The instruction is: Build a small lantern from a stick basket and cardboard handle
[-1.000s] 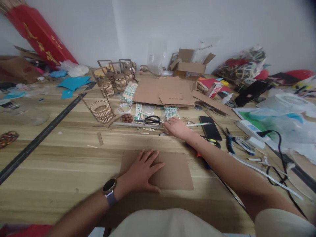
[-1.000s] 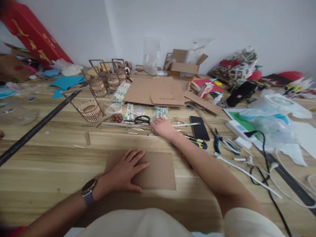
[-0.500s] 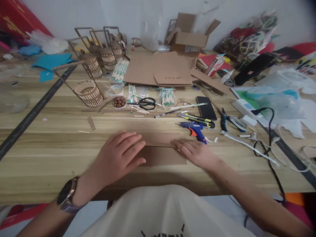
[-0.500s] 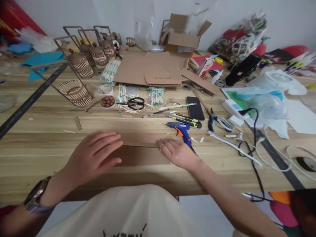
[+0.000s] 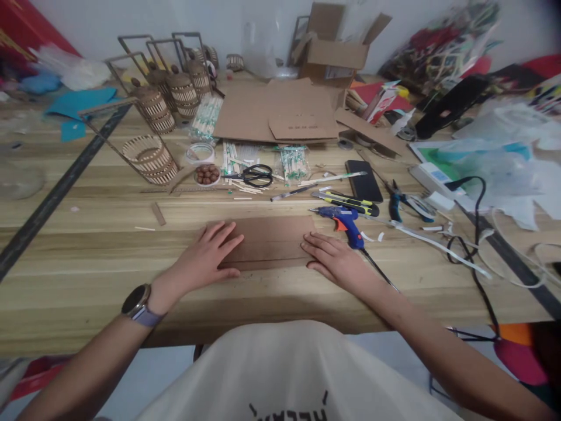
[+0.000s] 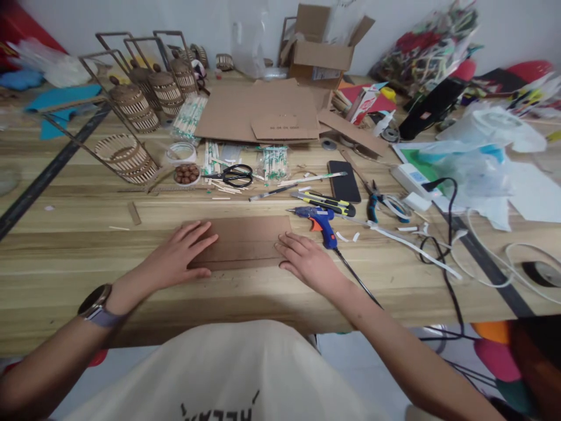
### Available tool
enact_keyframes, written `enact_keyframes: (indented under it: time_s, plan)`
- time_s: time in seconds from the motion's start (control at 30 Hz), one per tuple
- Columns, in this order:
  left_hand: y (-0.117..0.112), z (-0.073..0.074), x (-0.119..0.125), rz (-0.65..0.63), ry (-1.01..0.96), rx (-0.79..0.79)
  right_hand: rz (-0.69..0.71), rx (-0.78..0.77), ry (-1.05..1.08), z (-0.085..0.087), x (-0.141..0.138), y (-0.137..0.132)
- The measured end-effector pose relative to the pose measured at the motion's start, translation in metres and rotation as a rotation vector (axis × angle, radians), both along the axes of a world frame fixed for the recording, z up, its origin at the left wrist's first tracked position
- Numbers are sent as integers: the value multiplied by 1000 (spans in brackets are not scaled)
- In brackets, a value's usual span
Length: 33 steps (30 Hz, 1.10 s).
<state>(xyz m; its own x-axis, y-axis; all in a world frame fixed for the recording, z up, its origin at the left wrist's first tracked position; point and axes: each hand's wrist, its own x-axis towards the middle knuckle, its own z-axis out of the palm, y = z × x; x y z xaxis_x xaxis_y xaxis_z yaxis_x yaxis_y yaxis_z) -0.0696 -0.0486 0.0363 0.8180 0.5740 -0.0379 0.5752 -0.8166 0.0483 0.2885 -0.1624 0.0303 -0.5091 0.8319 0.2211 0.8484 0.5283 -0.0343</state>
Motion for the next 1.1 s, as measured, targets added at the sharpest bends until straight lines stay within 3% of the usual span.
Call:
enact_keyframes:
  time_s: [0.17,0.43,0.63,0.87,1.1]
  plan:
    - [-11,0,-3,49,-24,57,-26,-70,15,7,0,9]
    - [-34,-7,-32,124,-172,83,-79,-116,108,4,3,5]
    - [-34,-11,-43,129,-304,-2,-93,-45,167,-2,2,2]
    - [-26,-3,-50,118,-383,-161,-93,-51,151,2,2,1]
    - [-26,-2,-52,119,-380,-170,-101,-74,213,2,10,0]
